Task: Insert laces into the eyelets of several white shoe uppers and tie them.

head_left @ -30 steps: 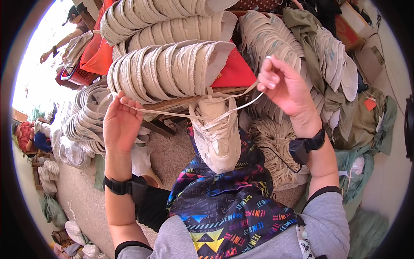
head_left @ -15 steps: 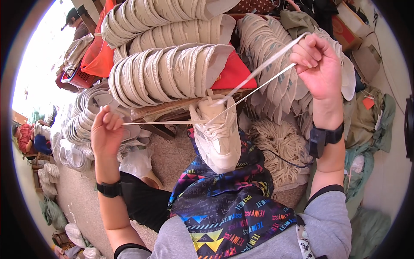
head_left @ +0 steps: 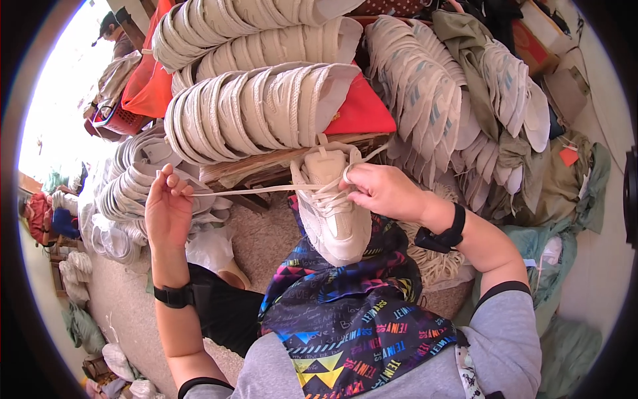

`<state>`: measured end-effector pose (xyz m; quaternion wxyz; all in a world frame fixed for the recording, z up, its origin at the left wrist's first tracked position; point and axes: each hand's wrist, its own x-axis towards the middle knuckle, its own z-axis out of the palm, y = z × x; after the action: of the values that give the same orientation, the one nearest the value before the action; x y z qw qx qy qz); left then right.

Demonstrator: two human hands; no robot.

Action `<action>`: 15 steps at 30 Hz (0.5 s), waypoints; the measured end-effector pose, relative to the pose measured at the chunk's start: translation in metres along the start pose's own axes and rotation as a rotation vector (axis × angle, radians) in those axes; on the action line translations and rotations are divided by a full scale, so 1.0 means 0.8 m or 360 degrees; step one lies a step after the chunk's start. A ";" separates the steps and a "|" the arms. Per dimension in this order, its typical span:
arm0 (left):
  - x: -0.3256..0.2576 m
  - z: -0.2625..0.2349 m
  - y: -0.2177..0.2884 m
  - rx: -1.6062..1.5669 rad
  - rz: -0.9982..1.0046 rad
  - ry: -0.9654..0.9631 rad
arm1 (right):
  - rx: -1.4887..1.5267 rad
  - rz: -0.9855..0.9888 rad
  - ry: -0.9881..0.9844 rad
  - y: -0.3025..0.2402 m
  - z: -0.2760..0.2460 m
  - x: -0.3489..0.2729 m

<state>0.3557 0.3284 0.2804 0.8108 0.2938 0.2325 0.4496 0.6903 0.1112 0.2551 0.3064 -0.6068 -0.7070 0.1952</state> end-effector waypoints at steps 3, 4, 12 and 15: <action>-0.012 -0.003 0.004 0.0014 -0.0010 -0.0089 | -0.0004 -0.0104 -0.0202 0.008 -0.005 0.012; -0.014 -0.004 0.001 0.0011 -0.0007 -0.0089 | -0.0006 -0.0106 -0.0204 0.008 -0.003 0.012; -0.016 0.003 -0.016 -0.0002 -0.0161 0.0017 | -0.0632 -0.0754 0.0301 0.005 0.015 0.006; 0.003 -0.047 0.030 0.0012 -0.0061 -0.0040 | -0.0987 -0.1001 0.0357 0.021 0.005 -0.006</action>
<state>0.3187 0.3508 0.2698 0.8210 0.2979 0.2296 0.4295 0.7003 0.1099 0.2402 0.2294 -0.4432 -0.8443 -0.1951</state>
